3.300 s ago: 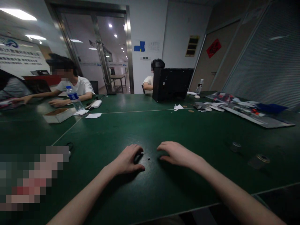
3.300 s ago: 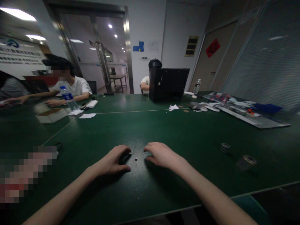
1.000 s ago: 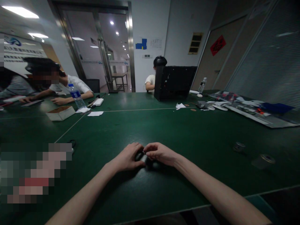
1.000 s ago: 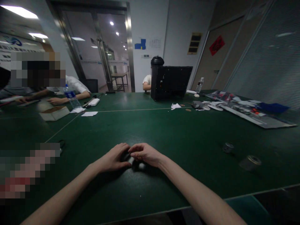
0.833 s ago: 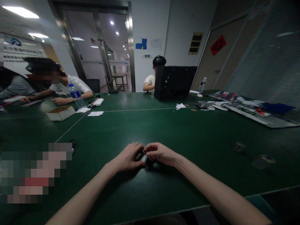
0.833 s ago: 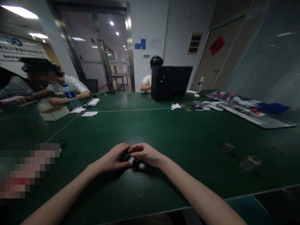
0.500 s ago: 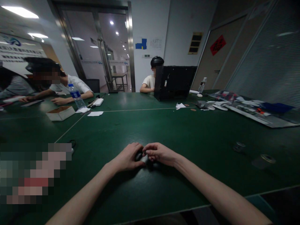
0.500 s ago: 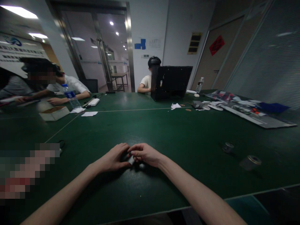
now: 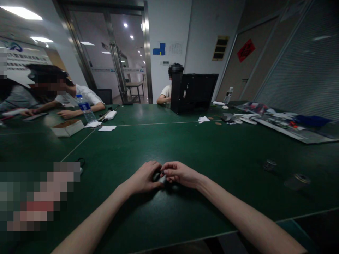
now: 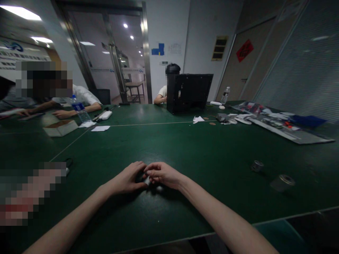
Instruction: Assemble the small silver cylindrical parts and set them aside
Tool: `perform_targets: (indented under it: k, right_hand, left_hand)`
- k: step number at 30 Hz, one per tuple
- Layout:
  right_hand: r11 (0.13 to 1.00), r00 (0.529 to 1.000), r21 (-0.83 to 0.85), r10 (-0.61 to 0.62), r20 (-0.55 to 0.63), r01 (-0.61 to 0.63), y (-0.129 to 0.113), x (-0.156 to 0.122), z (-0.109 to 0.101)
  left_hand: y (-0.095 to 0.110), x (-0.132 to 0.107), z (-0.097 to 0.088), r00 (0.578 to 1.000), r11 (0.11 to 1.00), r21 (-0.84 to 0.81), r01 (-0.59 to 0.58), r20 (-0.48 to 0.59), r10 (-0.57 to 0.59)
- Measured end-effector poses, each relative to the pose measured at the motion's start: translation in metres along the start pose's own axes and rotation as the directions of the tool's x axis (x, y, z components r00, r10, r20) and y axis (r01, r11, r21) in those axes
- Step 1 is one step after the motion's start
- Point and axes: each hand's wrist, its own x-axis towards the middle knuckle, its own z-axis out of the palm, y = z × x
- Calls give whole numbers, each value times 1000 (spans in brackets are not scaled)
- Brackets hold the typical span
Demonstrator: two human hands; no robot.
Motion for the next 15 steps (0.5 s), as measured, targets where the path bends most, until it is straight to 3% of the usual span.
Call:
perform_targets:
  k: [3,5,8,10,12,14,15]
  right_hand:
    - [984,999,-176,-21,-32,15,-1,-1,4]
    - [916,997,-399,-53,-50,29,-2,-5,8]
    - [673,982,-733,-185,-36,99,-3,-21,14]
    - [509,960,-850,-280,-19,132,-7,-40,11]
    - [420,944,-904,-322,-66,80,-16,-63,-2]
    - [362,912,-929,-353,-207,-70,-33,-92,-28]
    - [333,874,-928,-387,-295,-165,-44,-108,-46]
  left_hand:
    - [2,-1,-2,1000,1000,-13,5,9,-5]
    - [3,-1,-4,1000,1000,-25,10,17,-10]
    - [4,-2,-4,999,999,-41,30,19,-29]
    - [5,-2,-5,999,998,-52,46,19,-45]
    - [7,-2,-6,997,995,-69,68,28,-66]
    - [8,-3,-8,995,992,-82,91,38,-88]
    - [9,-3,-8,994,991,-85,102,41,-98]
